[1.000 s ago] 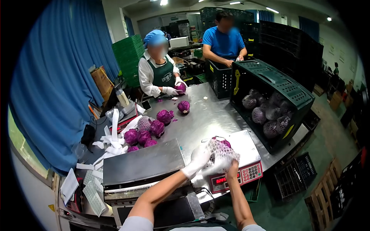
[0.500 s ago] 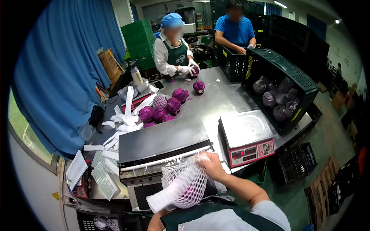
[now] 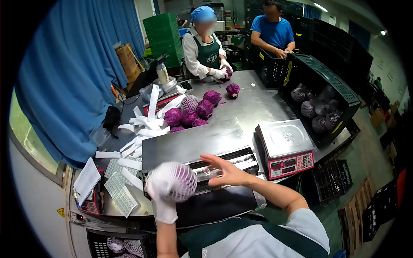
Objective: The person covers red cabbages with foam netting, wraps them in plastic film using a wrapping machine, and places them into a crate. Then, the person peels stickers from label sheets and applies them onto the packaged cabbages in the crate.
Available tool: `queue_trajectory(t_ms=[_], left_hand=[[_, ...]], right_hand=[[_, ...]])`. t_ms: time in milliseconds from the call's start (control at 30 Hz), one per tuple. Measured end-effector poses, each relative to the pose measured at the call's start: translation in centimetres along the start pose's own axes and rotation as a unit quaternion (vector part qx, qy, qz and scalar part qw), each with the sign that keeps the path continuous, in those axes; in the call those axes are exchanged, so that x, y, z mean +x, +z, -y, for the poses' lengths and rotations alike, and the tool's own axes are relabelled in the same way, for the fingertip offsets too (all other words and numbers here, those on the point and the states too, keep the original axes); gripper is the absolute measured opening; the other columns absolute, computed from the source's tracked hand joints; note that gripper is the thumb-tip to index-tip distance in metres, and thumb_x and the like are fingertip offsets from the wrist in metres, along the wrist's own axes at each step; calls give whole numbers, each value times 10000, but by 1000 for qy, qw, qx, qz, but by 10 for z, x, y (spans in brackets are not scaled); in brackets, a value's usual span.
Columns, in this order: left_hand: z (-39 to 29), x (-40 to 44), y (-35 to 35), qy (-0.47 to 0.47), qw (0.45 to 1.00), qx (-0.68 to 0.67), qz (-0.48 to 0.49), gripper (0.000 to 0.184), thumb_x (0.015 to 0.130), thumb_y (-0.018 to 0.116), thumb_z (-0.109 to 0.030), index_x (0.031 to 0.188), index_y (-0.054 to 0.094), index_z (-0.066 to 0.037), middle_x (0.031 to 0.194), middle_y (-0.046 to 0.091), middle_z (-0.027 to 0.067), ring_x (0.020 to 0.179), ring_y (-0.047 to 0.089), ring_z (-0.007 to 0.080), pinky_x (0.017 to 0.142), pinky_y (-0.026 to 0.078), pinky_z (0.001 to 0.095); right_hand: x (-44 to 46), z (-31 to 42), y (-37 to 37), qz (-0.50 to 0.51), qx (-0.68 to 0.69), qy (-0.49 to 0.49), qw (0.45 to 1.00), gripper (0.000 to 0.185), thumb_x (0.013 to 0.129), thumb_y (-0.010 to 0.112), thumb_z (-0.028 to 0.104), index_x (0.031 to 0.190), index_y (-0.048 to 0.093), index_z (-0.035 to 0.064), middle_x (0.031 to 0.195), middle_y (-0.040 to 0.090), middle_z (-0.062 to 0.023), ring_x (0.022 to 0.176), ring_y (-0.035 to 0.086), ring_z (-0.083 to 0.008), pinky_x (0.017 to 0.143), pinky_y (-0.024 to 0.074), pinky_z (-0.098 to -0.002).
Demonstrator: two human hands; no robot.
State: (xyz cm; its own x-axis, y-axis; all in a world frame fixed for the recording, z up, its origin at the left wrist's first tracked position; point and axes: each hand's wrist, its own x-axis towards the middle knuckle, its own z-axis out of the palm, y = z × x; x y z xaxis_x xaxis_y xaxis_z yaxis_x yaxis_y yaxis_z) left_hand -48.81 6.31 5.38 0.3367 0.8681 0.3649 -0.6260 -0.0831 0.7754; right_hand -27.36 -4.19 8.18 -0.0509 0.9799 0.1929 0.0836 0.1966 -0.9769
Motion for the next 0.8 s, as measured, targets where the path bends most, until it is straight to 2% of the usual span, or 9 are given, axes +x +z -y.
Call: queue_trajectory(t_ms=[67, 133, 267, 333, 433, 600, 667, 733, 800], left_hand=[[27, 50, -15, -139, 989, 4, -55, 375, 903, 459, -304, 1092, 545, 9, 1053, 600, 127, 958, 591, 245, 832, 492, 362], [47, 84, -9, -270, 940, -136, -160, 289, 890, 464, -221, 1014, 589, 8, 994, 628, 127, 932, 602, 249, 809, 492, 351], [80, 129, 1, -359, 913, -113, -158, 282, 868, 462, -167, 1043, 574, 24, 1005, 633, 162, 927, 611, 285, 840, 493, 440], [107, 143, -10, -384, 903, -154, -119, 215, 849, 508, -71, 1032, 561, 30, 987, 620, 157, 875, 619, 281, 800, 519, 418], [119, 147, -10, -296, 951, -55, -70, 220, 865, 509, -57, 1070, 540, 17, 1038, 598, 123, 950, 587, 245, 821, 500, 377], [41, 139, -12, -426, 869, 246, 57, 259, 862, 601, -207, 1029, 601, -9, 902, 637, 44, 740, 621, 156, 607, 494, 262], [19, 128, -34, -360, 844, 378, 122, 201, 823, 646, -200, 928, 649, -28, 768, 649, 16, 666, 619, 141, 557, 490, 265], [7, 105, -41, -138, 812, 534, 190, 133, 793, 656, -151, 861, 666, -37, 666, 641, 38, 654, 630, 157, 580, 504, 285], [3, 88, -39, 72, 702, 594, 387, 166, 762, 652, -165, 903, 660, -77, 860, 647, 58, 696, 623, 206, 606, 503, 292]], right_hand=[[26, 4, 3, 22, -50, -43, 998, 994, 686, 763, 399, 1389, 199, -20, 1357, 384, -195, 1138, 498, -292, 927, 429, -366], [59, -19, -7, -32, -277, 29, 960, 1008, 652, 785, 413, 1366, 227, -28, 1293, 448, -221, 1134, 502, -318, 940, 419, -358], [98, -53, -46, -63, 63, 184, 979, 890, 719, 675, 546, 1326, 312, 6, 1177, 528, -184, 1055, 549, -306, 831, 497, -420], [106, -64, -58, -60, 76, 235, 967, 797, 775, 624, 528, 1321, 334, 24, 1176, 528, -176, 1036, 553, -306, 802, 510, -458], [113, -61, -72, -72, 60, 295, 951, 824, 800, 557, 579, 1291, 343, -48, 1162, 525, -199, 937, 596, -284, 714, 551, -394], [93, -59, -96, -65, -155, 299, 939, 827, 789, 509, 647, 1165, 499, -89, 841, 649, -190, 748, 646, -233, 617, 534, -330], [68, -68, -103, -86, -395, 140, 904, 608, 788, 588, 525, 1027, 607, -34, 836, 667, -176, 726, 655, -297, 681, 517, -370], [43, -42, -98, 31, -490, 82, 867, 397, 753, 652, 341, 1034, 612, 63, 831, 660, -133, 772, 626, -317, 631, 512, -411], [29, -40, -97, 219, -622, -62, 749, 363, 749, 614, 228, 1083, 591, 88, 928, 628, -121, 824, 590, -260, 606, 525, -335]])
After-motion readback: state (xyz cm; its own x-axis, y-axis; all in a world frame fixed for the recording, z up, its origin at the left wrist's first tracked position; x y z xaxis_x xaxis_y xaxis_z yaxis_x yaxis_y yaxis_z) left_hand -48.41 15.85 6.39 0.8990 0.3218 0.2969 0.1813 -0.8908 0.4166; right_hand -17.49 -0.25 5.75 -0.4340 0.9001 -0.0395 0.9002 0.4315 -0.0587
